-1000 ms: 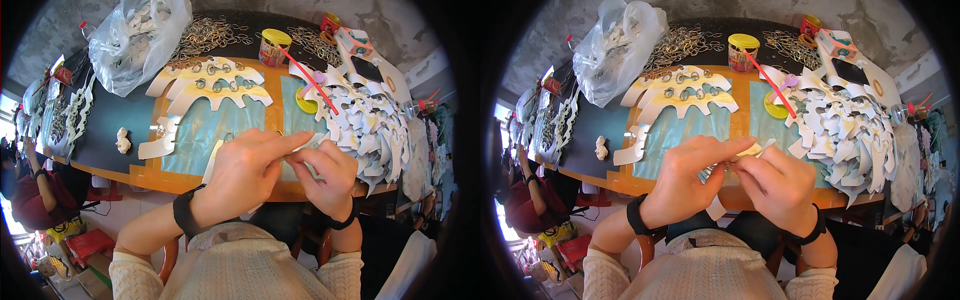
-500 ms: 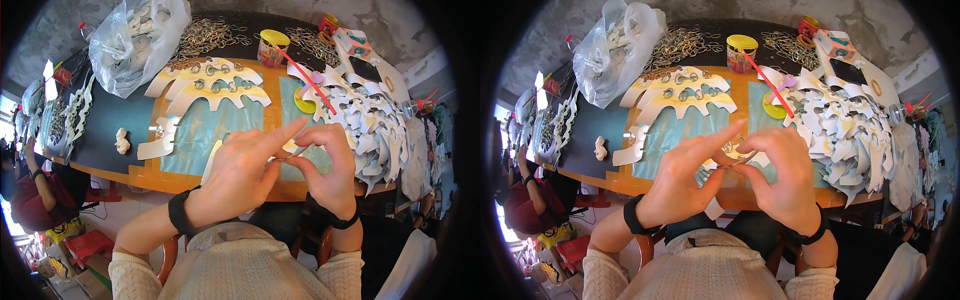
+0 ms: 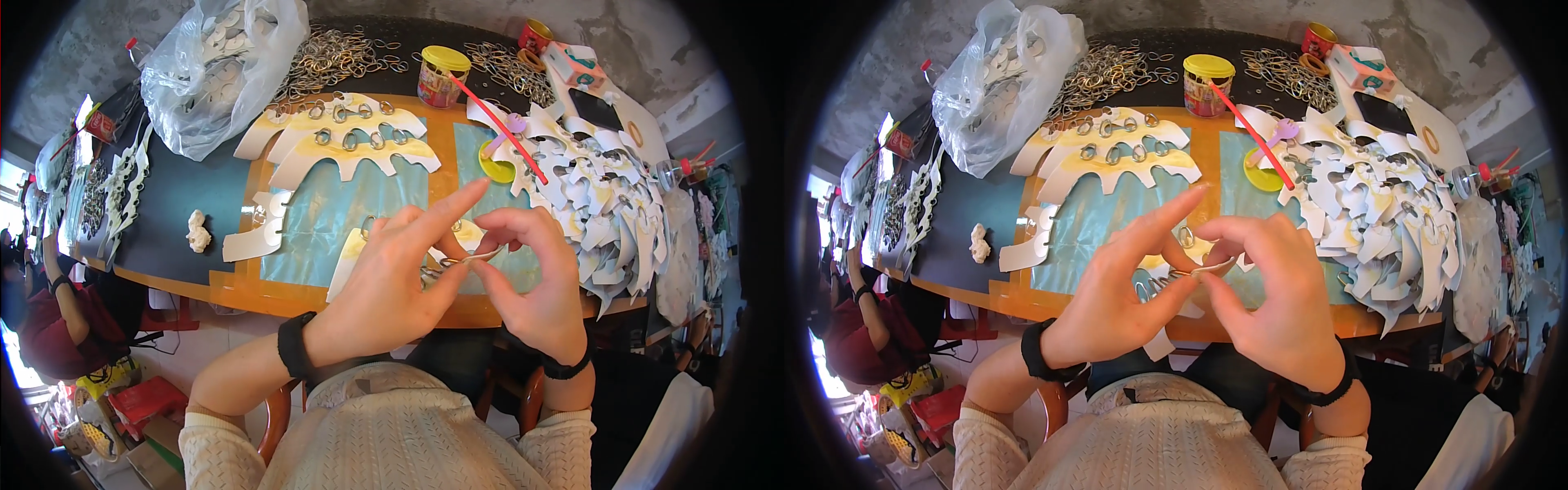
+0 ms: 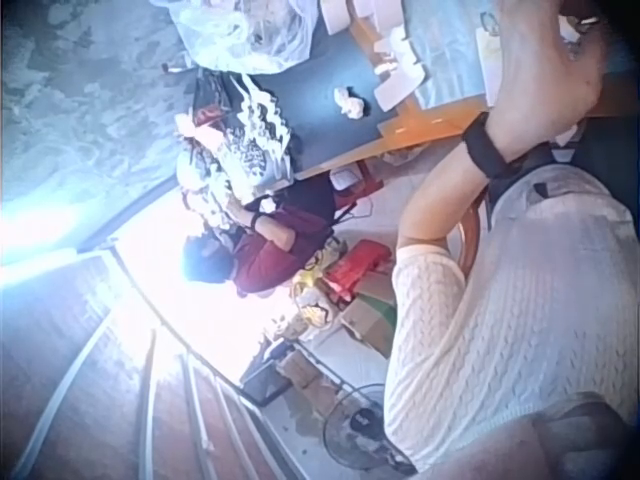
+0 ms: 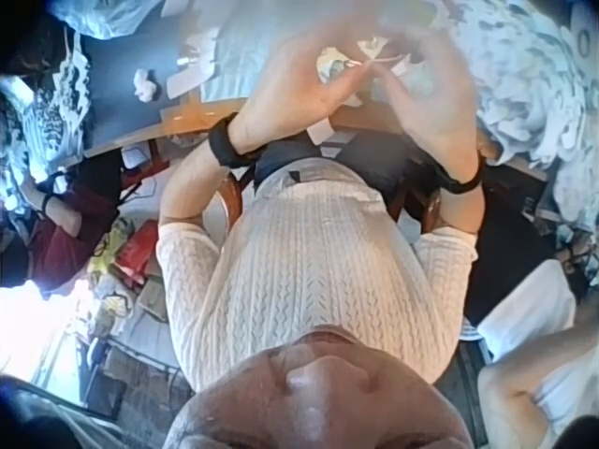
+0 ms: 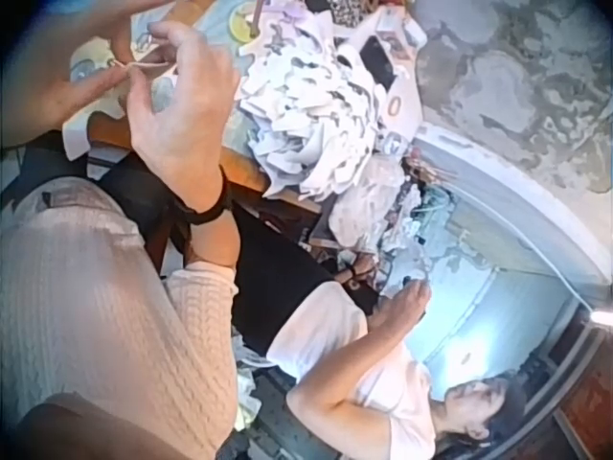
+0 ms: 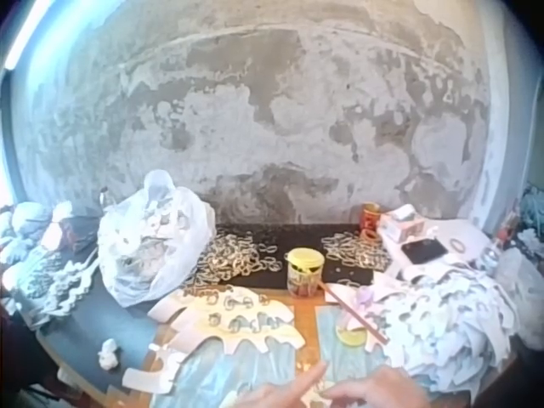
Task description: The recorder applies glue to white shoe components using a brush and attaches decorative metal rings.
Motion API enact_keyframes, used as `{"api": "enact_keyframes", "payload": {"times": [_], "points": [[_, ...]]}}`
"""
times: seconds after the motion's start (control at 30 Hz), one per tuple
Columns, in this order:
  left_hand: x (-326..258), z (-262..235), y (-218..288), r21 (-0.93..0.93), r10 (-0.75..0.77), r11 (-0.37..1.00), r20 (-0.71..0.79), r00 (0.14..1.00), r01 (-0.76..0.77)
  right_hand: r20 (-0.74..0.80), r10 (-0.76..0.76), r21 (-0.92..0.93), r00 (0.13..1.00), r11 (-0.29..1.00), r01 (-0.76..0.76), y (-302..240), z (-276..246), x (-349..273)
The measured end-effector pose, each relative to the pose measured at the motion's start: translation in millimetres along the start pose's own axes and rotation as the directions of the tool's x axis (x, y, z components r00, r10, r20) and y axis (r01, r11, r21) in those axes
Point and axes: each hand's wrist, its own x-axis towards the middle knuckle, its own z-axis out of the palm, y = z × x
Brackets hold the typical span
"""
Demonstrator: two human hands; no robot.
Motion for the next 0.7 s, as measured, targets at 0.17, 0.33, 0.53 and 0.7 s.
{"api": "enact_keyframes", "payload": {"times": [0.17, 0.33, 0.53, 0.7], "points": [[1, 5, 1, 0.107, 0.052, 0.993, -0.03, 0.998, -0.048, -0.022, -0.068, -0.146, 0.997, 0.987, 0.064, -2, 4, -1], [4, 4, -4, 0.107, 0.062, 0.992, 0.008, 0.998, -0.063, -0.047, -0.057, -0.116, 0.997, 0.992, 0.051, 10, 13, -1], [1, 7, -14, 0.056, 0.077, 0.996, -0.037, 0.996, -0.075, -0.005, -0.019, -0.031, 1.0, 0.999, 0.019, 12, 12, 3], [2, 6, -12, 0.092, 0.006, 0.996, 0.022, 1.0, -0.008, 0.018, -0.03, -0.124, 0.999, 0.992, 0.032, 10, 15, -1]]}}
